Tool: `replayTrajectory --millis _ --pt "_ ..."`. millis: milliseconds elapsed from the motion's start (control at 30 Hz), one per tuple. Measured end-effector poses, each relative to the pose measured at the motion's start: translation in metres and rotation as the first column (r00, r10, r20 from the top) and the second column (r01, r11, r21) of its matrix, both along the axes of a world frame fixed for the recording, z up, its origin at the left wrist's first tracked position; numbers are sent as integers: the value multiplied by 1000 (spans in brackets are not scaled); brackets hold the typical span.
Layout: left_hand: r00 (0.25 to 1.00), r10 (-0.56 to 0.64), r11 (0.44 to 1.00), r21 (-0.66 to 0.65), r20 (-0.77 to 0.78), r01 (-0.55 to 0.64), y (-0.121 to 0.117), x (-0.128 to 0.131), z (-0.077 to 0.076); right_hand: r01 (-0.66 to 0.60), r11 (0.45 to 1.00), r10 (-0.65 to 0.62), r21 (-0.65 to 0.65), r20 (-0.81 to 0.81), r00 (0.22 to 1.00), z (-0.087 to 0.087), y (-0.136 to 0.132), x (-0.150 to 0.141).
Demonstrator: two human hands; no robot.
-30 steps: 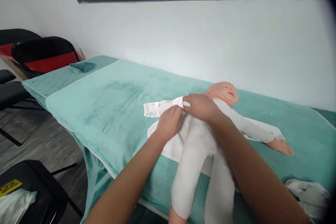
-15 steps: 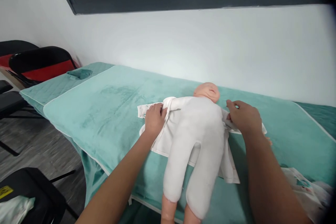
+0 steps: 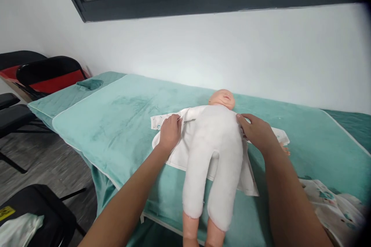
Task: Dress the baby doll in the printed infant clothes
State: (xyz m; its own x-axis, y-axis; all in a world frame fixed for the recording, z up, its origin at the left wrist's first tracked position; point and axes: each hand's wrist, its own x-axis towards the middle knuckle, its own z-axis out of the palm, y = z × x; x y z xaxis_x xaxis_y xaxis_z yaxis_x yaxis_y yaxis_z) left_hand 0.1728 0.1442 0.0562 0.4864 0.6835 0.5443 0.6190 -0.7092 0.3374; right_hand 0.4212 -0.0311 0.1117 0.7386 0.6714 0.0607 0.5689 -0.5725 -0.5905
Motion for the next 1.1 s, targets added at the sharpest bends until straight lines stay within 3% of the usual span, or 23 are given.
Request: replayTrajectory --millis 133,300,400,533,667,767,867,967,1100 --pt "999 -37 999 -28 26 38 -3 0 0 112 971 -65 212 -215 974 -8 9 -9" --pt "993 -34 983 -176 116 54 -9 -1 5 152 910 112 386 -583 805 -18 18 -11" --pt "964 -4 940 -327 265 94 -10 6 15 158 881 166 447 -602 781 -20 19 -16" --pt "889 91 867 -474 449 151 -6 30 39 190 796 228 575 -575 786 -16 17 -34" --pt "849 91 838 -501 520 216 4 61 68 199 735 275 648 -553 787 -10 17 -52" --pt "831 52 827 -490 554 274 10 77 87 195 698 396 689 -598 696 -10 18 -57" --pt "828 1 813 -483 561 326 9 85 101 194 681 484 707 -632 605 -14 20 -60" --pt "856 -79 810 -467 510 353 0 85 109 197 684 494 702 -645 584 -17 22 -63" --pt "908 -155 776 -520 390 356 -20 77 116 165 765 470 622 -715 518 -15 24 -67"
